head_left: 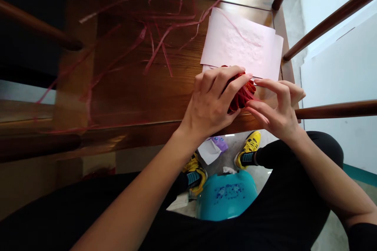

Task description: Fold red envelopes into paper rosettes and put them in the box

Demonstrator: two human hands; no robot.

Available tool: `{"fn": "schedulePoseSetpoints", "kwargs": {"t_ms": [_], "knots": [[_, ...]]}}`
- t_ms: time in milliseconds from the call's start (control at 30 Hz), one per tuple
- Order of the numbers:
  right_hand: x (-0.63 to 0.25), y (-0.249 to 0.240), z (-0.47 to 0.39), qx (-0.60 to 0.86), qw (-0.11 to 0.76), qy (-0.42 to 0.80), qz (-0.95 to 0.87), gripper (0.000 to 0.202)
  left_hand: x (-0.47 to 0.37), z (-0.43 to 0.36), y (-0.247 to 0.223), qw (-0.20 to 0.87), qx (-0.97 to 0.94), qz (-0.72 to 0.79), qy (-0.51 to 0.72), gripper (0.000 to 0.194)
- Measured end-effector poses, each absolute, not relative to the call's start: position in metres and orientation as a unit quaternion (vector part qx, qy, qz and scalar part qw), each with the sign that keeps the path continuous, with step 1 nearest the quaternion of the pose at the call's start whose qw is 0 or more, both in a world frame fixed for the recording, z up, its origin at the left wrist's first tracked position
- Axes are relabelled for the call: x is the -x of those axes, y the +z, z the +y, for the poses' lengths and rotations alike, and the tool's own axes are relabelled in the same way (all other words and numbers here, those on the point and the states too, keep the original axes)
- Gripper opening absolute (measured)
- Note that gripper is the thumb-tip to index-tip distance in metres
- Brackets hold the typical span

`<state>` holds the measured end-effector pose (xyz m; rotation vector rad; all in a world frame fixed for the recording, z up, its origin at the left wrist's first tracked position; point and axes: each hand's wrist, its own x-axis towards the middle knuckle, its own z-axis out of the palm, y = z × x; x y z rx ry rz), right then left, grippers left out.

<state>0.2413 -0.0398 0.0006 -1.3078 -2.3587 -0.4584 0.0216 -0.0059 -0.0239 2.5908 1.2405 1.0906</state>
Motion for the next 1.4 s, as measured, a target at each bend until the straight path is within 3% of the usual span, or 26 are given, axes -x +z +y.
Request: {"fn": "schedulePoseSetpoints", "kwargs": {"t_ms": [167, 400, 600, 767, 933, 1167, 1400], "knots": [[-0.241, -0.013, -0.037, 0.44, 0.247, -0.248, -0.827, 0.018, -0.022, -0.002, -0.028, 0.038, -0.844, 0.376, 0.381, 0.057], [-0.242, -0.016, -0.036, 0.391, 0.292, -0.275, -0.828, 0.024, -0.02, 0.004, -0.024, 0.066, -0.855, 0.351, 0.376, 0.06], [-0.231, -0.014, -0.044, 0.477, 0.221, -0.221, -0.822, 0.023, -0.019, 0.006, -0.025, 0.09, -0.856, 0.329, 0.389, 0.06], [-0.222, -0.007, -0.04, 0.465, 0.222, -0.209, -0.831, 0.011, -0.017, 0.009, -0.028, 0.101, -0.859, 0.313, 0.393, 0.057], [-0.217, -0.003, -0.031, 0.454, 0.139, -0.199, -0.858, 0.024, -0.015, 0.012, -0.031, 0.09, -0.865, 0.304, 0.388, 0.058], [-0.214, -0.003, -0.026, 0.435, 0.136, -0.202, -0.867, 0.034, -0.018, 0.013, -0.031, 0.086, -0.868, 0.3, 0.387, 0.061], [-0.225, -0.002, -0.026, 0.416, 0.168, -0.185, -0.874, 0.016, -0.015, 0.017, -0.033, 0.102, -0.866, 0.292, 0.393, 0.065]]}}
